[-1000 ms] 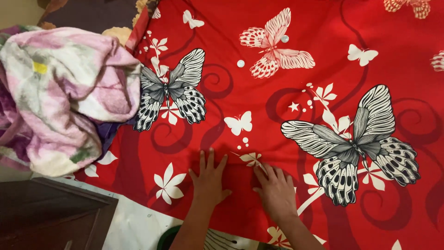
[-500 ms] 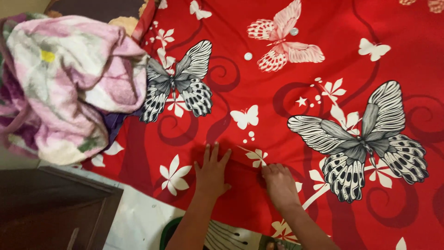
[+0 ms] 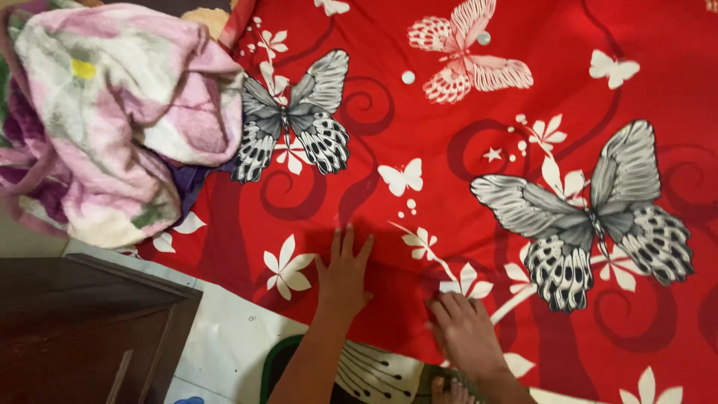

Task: Arrange pillows and blankets and smooth the bedsheet on a bed.

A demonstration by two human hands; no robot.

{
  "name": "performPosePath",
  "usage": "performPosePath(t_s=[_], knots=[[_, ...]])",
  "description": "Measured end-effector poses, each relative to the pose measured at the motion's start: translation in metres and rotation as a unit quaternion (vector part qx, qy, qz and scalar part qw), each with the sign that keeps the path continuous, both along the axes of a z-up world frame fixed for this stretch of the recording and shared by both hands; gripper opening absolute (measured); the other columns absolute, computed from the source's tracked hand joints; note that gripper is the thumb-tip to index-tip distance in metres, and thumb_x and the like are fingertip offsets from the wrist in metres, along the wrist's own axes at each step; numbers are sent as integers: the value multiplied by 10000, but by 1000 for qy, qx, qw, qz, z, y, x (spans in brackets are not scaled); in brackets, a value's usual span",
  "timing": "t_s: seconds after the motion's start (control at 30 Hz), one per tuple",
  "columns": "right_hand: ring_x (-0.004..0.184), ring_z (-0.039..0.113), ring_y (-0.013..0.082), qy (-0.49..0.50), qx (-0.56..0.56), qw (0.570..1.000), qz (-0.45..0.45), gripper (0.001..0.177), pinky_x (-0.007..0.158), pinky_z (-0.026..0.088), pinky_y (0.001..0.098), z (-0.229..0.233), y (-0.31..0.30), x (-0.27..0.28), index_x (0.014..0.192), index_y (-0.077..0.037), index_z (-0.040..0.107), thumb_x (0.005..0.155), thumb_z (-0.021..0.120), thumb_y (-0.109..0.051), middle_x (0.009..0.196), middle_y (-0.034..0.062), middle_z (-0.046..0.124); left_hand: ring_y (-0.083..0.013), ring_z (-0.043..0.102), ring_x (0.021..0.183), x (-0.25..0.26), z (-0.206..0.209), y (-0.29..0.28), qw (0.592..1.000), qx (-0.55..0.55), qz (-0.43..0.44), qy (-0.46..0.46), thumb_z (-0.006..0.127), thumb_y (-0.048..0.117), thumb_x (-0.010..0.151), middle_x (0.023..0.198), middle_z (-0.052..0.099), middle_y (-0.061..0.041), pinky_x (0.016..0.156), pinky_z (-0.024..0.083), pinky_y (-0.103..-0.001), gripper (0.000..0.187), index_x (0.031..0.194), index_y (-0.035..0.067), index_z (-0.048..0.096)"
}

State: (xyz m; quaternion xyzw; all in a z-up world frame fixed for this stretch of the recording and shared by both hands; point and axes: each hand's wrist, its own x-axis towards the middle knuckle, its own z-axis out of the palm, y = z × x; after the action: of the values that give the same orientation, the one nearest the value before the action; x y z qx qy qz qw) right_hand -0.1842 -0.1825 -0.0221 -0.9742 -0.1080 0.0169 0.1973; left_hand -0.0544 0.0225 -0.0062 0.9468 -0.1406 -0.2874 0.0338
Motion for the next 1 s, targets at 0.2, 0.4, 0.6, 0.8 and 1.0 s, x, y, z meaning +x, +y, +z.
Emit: performPosePath(t_s=[0.2,0.4,0.6,0.8,1.0], knots=[[1087,606,251,104,-46,993,-29,205,905,453,424,-18,-3,-1,1016,-123,698,852,730,-243,1059,51,653,-344,58,1561,-3,4,-10,999,26,-15,17,965,326,673,1691,36,-88,1116,282,-757,1210,1598,349,185],[1078,604,309,-14,47,997,-66,324,882,505,441,-6,-7,-13,1089,-39,691,772,723,-97,1154,118,644,-362,49,1562,-16,7,-29,999,28,-29,29,947,377,682,1698,24,-77,1101,317,-744,1202,1602,355,174],[1092,570,308,36,25,993,-108,427,890,521,418,-22,-10,-25,1147,-3,684,721,716,-24,1183,118,618,-364,11,1553,-25,2,-52,998,40,-35,21,936,435,687,1685,16,-80,1122,250,-761,1183,1588,349,174],[1048,567,270,26,-36,994,-99,349,878,457,411,-16,-15,-22,1034,-72,712,686,740,-77,1055,57,638,-339,36,1560,-30,-7,-61,998,43,-42,-3,950,411,660,1684,45,-73,1106,219,-803,1187,1585,354,208],[1033,573,281,38,39,996,-76,274,892,440,447,-12,-22,-34,941,-82,700,682,782,-119,997,62,656,-345,49,1561,-25,4,-69,1000,18,-20,0,1006,369,568,1684,75,-78,1113,194,-810,1254,1564,354,245]])
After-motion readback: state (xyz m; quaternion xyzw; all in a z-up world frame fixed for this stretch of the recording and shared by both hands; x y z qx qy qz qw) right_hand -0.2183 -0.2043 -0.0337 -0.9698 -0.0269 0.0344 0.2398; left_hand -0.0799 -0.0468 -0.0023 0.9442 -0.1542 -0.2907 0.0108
